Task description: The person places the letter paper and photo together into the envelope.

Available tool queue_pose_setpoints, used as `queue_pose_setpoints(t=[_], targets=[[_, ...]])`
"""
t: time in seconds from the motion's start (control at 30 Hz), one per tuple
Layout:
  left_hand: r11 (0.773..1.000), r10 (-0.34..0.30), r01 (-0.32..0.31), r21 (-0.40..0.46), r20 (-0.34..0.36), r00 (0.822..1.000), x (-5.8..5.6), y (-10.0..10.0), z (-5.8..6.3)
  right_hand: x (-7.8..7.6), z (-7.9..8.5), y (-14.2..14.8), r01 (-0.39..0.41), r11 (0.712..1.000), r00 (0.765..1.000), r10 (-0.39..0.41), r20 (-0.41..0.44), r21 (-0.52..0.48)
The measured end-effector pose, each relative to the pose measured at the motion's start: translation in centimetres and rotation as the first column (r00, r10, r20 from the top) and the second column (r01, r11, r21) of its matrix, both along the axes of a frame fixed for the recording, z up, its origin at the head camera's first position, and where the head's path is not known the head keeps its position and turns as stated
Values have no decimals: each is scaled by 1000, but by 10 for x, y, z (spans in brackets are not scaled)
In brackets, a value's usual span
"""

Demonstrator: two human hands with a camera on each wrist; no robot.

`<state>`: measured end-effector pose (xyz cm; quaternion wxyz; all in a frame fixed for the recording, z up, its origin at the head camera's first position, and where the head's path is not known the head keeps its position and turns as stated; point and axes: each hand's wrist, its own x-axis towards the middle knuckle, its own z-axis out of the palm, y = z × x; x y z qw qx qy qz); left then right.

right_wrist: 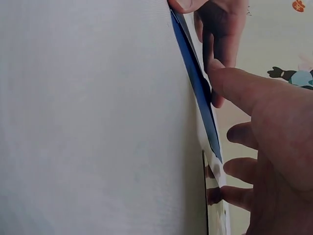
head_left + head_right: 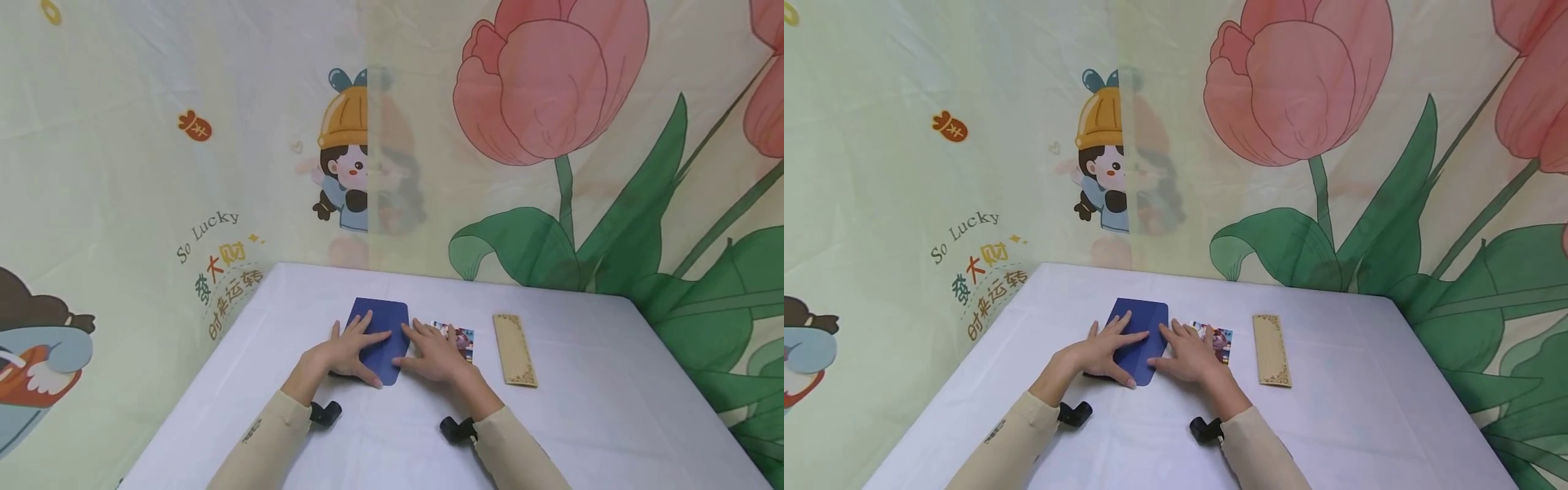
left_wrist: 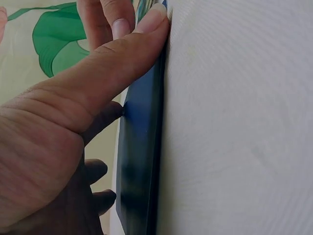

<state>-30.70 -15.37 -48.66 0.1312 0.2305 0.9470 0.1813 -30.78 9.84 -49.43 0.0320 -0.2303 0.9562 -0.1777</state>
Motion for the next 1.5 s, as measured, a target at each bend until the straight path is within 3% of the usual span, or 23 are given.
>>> queue_pose_setpoints(t=[0.33, 0.93, 1.37, 1.5], targets=[[1000, 14, -14, 15, 19, 1000, -2, 1, -2, -1, -2, -3, 3, 998, 1000, -3, -3, 66], [1000, 20, -20, -13, 14, 1000, -1, 5, -2, -7, -6, -4, 4, 998, 1000, -4, -5, 61], [999, 44, -43, 13, -56, 997, -2, 3, 1, -4, -2, -5, 0, 997, 1000, 0, -5, 73], [999, 37, -35, 29, -42, 998, -2, 4, 4, -3, -1, -5, 5, 997, 1000, -4, -8, 82]])
